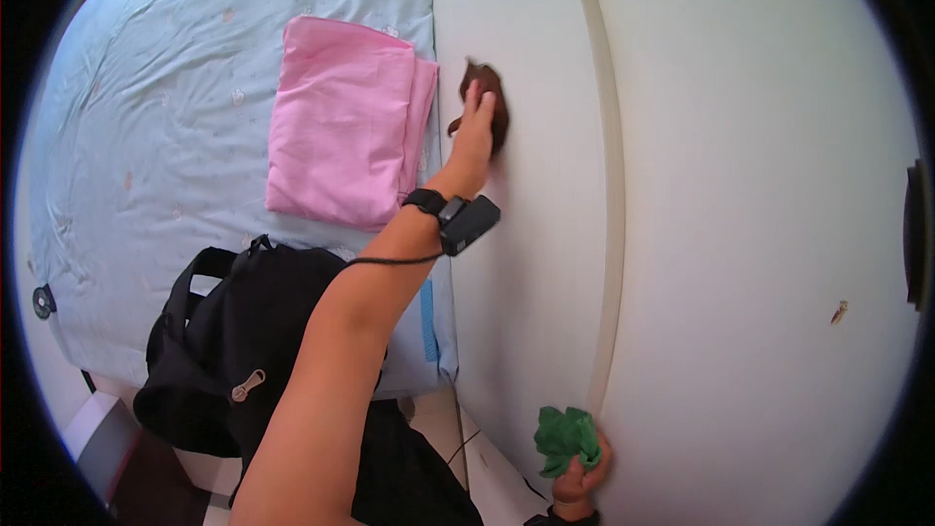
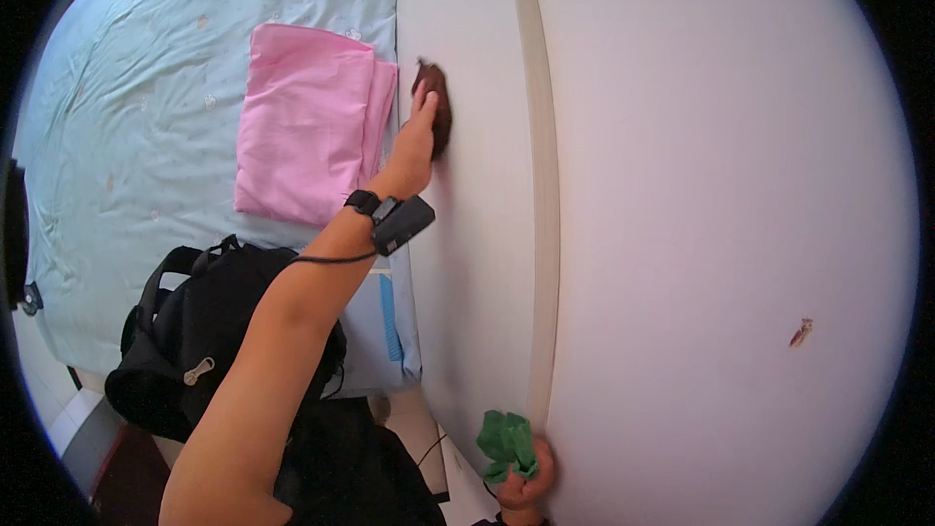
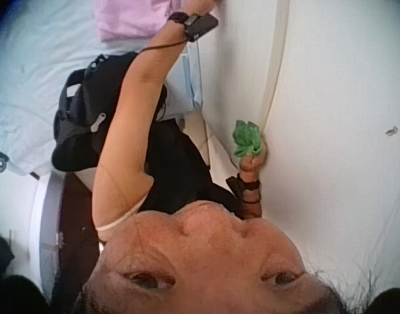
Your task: Cleaning the headboard and wall fixtures with cloths in a bedroom.
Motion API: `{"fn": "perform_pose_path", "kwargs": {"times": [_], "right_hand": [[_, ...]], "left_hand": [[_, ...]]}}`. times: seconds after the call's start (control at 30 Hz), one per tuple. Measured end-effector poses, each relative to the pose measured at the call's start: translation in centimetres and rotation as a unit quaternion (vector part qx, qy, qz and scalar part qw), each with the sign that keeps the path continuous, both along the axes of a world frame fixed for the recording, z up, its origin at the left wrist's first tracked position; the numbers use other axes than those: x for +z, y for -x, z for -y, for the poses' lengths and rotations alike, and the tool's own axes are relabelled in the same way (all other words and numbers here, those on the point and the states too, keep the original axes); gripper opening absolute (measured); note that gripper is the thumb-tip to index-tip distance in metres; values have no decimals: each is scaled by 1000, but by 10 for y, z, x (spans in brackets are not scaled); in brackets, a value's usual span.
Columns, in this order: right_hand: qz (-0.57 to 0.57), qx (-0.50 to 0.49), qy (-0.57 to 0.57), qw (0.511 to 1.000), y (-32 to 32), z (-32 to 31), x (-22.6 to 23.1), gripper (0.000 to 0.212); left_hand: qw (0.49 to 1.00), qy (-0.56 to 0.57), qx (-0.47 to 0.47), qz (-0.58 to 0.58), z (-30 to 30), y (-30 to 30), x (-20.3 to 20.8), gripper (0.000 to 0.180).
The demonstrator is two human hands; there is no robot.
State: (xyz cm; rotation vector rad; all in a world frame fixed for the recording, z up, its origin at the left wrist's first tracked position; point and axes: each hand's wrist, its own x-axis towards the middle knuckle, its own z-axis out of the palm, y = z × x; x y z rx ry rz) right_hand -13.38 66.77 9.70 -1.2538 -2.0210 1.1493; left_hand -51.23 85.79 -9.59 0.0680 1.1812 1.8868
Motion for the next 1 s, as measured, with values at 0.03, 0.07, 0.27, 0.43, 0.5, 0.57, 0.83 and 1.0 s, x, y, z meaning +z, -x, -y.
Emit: {"fn": "perform_pose_path", "kwargs": {"times": [0.03,0.07,0.27,0.43,0.5,0.57,0.83,1.0], "right_hand": [[-3,-2,-2,1000,-1,1,-1,41],[4,-17,-6,1000,-1,1,-2,37],[-3,-46,19,999,4,1,2,37],[-5,-45,51,998,3,4,3,41],[5,-24,46,999,7,1,6,41],[26,-39,39,998,12,0,8,42],[42,-47,19,998,12,-2,10,44],[52,-39,6,998,13,-4,7,41]], "left_hand": [[998,-51,5,-27,-2,-2,24,57],[993,-90,-4,-74,-4,-2,46,57],[937,-118,15,-329,-38,11,92,54],[946,-64,67,-312,-56,36,36,51],[960,-44,47,-274,-50,41,17,52],[966,-52,38,-249,-45,45,0,53],[979,105,30,-169,-31,39,-80,57],[989,141,2,-43,-21,40,-106,57]]}}
